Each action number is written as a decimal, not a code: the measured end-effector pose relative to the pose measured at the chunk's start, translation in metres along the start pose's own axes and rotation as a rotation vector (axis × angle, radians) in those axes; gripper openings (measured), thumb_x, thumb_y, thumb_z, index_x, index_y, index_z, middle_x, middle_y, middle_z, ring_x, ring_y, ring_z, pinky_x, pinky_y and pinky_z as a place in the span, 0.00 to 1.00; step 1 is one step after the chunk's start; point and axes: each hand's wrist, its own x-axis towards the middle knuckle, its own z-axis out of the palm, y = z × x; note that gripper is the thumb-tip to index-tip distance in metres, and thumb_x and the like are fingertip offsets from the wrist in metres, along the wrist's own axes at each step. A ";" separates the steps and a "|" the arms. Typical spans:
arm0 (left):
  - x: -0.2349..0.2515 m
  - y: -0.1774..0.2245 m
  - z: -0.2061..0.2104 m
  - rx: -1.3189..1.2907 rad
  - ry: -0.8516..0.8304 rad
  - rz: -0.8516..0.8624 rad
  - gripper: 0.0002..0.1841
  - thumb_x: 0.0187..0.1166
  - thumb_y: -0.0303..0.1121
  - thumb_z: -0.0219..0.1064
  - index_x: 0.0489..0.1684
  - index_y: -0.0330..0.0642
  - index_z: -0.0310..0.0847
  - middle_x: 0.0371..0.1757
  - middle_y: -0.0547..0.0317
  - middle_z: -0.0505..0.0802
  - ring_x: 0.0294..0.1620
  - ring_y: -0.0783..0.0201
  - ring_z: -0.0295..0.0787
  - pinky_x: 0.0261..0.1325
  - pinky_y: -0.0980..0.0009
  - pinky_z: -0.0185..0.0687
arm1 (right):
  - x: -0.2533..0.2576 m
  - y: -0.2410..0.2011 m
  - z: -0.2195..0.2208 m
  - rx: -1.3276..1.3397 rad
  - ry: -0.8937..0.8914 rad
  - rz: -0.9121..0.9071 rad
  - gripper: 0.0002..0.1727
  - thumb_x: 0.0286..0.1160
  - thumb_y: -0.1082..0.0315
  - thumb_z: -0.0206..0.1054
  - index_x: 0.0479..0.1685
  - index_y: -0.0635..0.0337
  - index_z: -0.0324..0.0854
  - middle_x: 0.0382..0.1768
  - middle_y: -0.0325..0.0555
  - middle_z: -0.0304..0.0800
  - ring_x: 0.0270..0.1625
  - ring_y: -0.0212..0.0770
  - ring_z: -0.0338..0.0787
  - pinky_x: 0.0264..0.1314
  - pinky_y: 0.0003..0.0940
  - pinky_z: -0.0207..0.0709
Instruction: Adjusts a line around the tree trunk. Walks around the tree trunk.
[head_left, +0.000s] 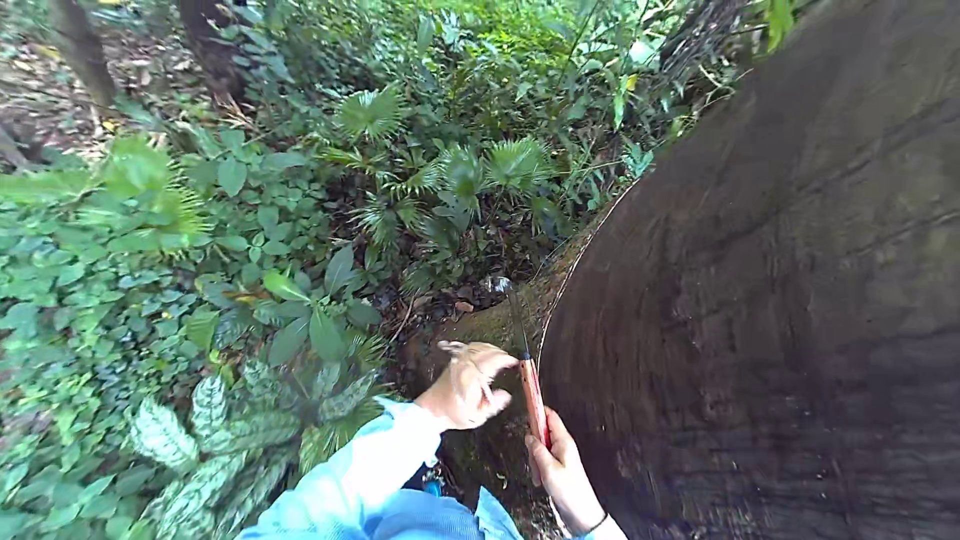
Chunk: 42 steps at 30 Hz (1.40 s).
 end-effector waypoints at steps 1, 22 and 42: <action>0.023 -0.007 0.008 -0.031 -0.097 0.142 0.26 0.79 0.46 0.60 0.53 0.26 0.88 0.53 0.37 0.95 0.63 0.44 0.91 0.77 0.50 0.75 | 0.001 -0.003 0.005 0.019 0.044 -0.007 0.31 0.69 0.71 0.59 0.77 0.70 0.65 0.25 0.38 0.79 0.15 0.28 0.76 0.19 0.28 0.76; 0.325 -0.162 0.045 -0.308 -0.688 0.778 0.22 0.83 0.39 0.58 0.30 0.27 0.88 0.30 0.39 0.93 0.44 0.41 0.92 0.77 0.47 0.68 | 0.257 -0.136 0.059 -0.410 1.090 -0.019 0.32 0.77 0.80 0.59 0.82 0.83 0.58 0.65 0.77 0.83 0.66 0.66 0.88 0.72 0.57 0.77; 0.308 -0.151 0.105 -0.687 -0.120 0.684 0.31 0.85 0.49 0.47 0.14 0.36 0.81 0.14 0.51 0.83 0.20 0.56 0.82 0.53 0.60 0.76 | 0.233 -0.171 0.043 -0.697 0.996 0.467 0.26 0.89 0.73 0.52 0.84 0.72 0.63 0.59 0.75 0.86 0.53 0.71 0.93 0.55 0.63 0.85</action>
